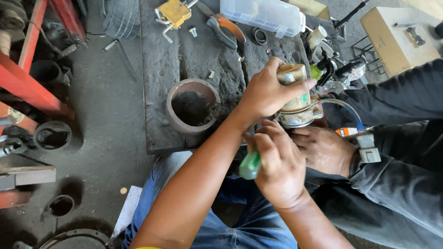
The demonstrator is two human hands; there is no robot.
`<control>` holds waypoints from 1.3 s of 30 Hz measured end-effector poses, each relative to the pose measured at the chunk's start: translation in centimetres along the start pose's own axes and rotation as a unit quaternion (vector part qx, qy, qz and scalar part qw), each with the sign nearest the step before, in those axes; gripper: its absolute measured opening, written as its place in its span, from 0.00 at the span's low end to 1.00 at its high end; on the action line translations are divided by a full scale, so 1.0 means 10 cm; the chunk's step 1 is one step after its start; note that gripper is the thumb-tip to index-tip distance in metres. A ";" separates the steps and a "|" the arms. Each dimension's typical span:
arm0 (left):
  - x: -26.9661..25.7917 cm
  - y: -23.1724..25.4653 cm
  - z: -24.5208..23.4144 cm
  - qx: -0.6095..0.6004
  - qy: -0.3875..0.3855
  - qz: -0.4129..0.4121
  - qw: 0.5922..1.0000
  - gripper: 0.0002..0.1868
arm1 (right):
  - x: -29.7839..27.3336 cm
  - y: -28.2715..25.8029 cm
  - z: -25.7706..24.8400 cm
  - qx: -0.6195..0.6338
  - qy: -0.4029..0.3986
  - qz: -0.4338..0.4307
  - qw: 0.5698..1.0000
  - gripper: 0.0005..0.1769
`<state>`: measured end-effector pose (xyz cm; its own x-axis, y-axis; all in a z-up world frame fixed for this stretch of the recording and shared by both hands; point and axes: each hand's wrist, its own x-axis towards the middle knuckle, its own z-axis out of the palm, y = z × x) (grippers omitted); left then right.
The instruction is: The person uses a screwdriver to pry open a cylindrical motor housing, then removes the internal stator assembly. They rotate the stator to inspect the copper windings and shaft, then place it back on the workbench.
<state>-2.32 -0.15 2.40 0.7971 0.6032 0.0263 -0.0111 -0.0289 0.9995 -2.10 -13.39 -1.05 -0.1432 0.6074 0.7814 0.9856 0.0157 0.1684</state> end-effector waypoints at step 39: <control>0.27 -0.31 0.26 -0.059 0.065 0.028 0.996 0.29 | -0.82 -0.33 -0.90 0.280 0.058 0.374 0.882 0.14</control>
<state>1.44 -0.50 -0.63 0.7086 0.7014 0.0765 -0.1300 0.0232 0.9912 -4.94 -25.57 -2.61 0.5895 0.5286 0.6108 0.6944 0.0547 -0.7175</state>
